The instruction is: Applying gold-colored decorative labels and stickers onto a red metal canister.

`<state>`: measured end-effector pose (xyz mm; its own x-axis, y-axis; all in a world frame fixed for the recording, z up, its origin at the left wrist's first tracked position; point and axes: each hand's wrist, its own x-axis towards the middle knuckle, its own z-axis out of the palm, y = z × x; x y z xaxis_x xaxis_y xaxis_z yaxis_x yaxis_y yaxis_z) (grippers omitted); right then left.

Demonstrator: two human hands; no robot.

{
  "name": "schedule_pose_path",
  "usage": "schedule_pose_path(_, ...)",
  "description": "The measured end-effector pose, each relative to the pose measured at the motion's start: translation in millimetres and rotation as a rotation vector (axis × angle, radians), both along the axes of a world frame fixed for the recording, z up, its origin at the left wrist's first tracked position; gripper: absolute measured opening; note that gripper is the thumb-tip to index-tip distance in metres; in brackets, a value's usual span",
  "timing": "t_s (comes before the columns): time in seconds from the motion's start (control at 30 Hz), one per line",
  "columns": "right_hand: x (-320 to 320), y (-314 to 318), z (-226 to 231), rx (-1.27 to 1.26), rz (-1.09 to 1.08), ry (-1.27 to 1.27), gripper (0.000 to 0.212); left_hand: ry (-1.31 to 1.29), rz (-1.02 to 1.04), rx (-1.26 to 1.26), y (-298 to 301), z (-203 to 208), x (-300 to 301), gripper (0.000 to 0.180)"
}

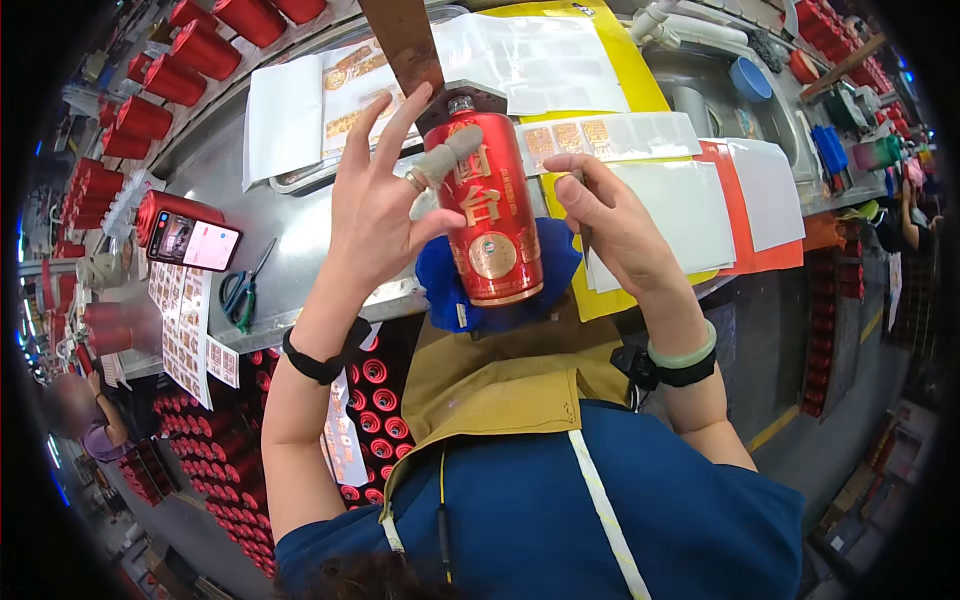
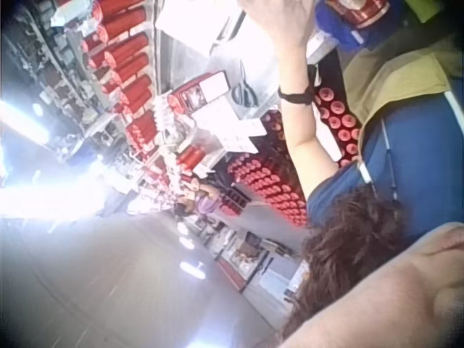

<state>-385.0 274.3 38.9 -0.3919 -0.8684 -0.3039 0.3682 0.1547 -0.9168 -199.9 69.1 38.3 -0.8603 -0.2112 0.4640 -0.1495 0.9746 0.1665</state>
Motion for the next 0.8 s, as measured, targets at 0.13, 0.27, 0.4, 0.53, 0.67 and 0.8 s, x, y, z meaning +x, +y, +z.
schedule_pose_path(0.13, -1.4, -4.2, 1.1, -0.071, -0.049, -0.034, 0.036, -0.038, -0.04, 0.424, 11.3, -15.2, 7.5, 0.064)
schedule_pose_path(0.27, -11.7, -7.0, 0.5, -0.097, -0.059, 0.082, 0.036, 0.078, -0.125, 0.312, 16.2, -18.6, 7.3, 0.065)
schedule_pose_path(0.4, -8.5, -22.1, 16.7, -0.173, -0.1, 0.353, 0.034, 0.12, -0.048, 0.461, 3.5, -26.6, -0.1, 0.071)
schedule_pose_path(0.53, -13.1, -45.4, 30.2, -0.376, -0.114, 1.066, 0.027, 0.22, 0.004, 0.732, 3.1, -32.4, -1.6, 0.078)
schedule_pose_path(0.67, 18.0, -47.2, 31.7, -0.636, 0.188, 1.649, 0.025, 0.365, 0.124, 1.188, 21.3, -44.1, 6.3, 0.099)
schedule_pose_path(0.8, 34.5, -53.3, 35.6, -0.499, 0.485, 1.752, 0.033, 0.429, 0.201, 1.412, 32.9, -37.9, 10.2, 0.111)
